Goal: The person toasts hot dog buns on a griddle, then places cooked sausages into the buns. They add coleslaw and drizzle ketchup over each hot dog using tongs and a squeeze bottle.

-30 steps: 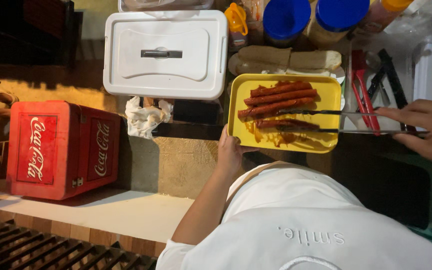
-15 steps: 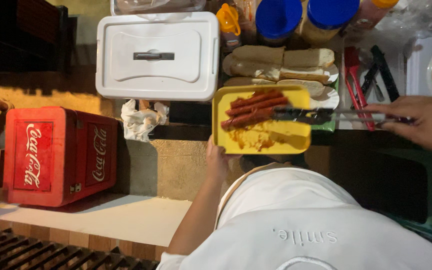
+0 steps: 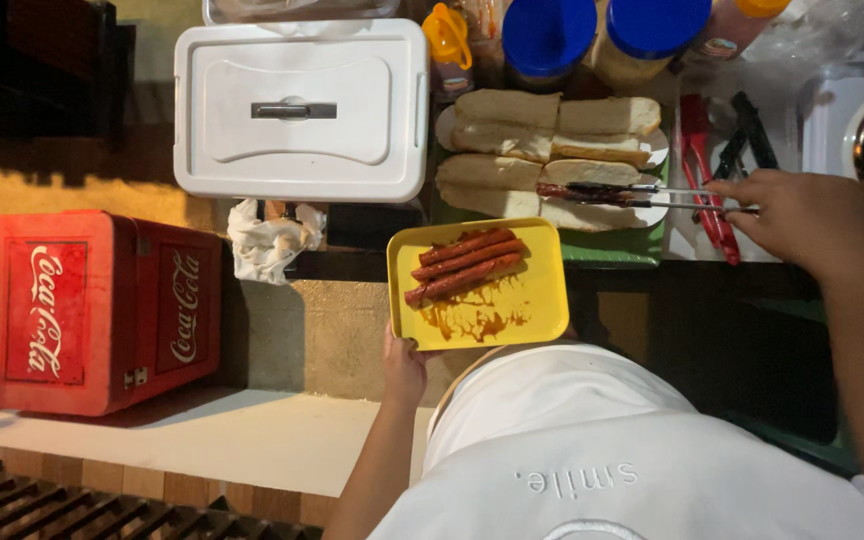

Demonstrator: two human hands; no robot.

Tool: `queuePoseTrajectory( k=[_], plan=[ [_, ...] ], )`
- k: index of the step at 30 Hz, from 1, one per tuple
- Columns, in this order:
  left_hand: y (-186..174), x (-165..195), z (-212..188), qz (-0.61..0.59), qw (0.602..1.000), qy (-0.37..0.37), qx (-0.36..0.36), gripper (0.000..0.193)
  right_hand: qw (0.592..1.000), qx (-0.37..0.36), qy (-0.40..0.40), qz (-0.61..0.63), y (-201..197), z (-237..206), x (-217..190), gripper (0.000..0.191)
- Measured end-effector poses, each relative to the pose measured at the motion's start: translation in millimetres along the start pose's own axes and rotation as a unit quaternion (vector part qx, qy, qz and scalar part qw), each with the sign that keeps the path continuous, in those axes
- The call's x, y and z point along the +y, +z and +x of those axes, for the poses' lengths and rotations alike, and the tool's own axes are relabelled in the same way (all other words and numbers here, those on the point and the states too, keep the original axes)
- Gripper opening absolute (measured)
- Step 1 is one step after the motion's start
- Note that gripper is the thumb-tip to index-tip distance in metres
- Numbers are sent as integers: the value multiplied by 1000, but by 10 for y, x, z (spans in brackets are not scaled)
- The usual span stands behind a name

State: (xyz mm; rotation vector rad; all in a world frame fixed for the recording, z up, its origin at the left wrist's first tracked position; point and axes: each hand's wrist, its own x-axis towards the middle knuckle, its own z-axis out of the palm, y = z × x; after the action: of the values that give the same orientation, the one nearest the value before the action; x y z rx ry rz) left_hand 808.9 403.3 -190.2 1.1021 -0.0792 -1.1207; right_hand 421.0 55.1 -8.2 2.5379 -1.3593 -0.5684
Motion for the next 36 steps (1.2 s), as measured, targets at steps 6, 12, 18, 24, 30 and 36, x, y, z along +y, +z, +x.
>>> queuePoseTrajectory(
  k=[6, 12, 18, 24, 30, 36],
  plan=[
    [21, 39, -19, 10, 1000, 15, -17, 62, 999, -15, 7, -46, 269, 170, 21, 47],
    [51, 53, 31, 13, 1000, 14, -8, 63, 999, 36, -20, -23, 368, 206, -11, 52],
    [62, 61, 62, 27, 1000, 11, -6, 59, 1000, 4, 19, -8, 275, 50, 0, 43],
    [124, -30, 177, 2, 1000, 1, 13, 56, 995, 39, -2, 92, -64, -51, -5, 50],
    [258, -241, 307, 1, 999, 30, -23, 56, 948, 171, -186, 194, -478, -219, -374, 52],
    [349, -320, 303, -5, 999, 40, -26, 50, 954, 144, -218, 149, -730, -82, -711, 50]
  ],
)
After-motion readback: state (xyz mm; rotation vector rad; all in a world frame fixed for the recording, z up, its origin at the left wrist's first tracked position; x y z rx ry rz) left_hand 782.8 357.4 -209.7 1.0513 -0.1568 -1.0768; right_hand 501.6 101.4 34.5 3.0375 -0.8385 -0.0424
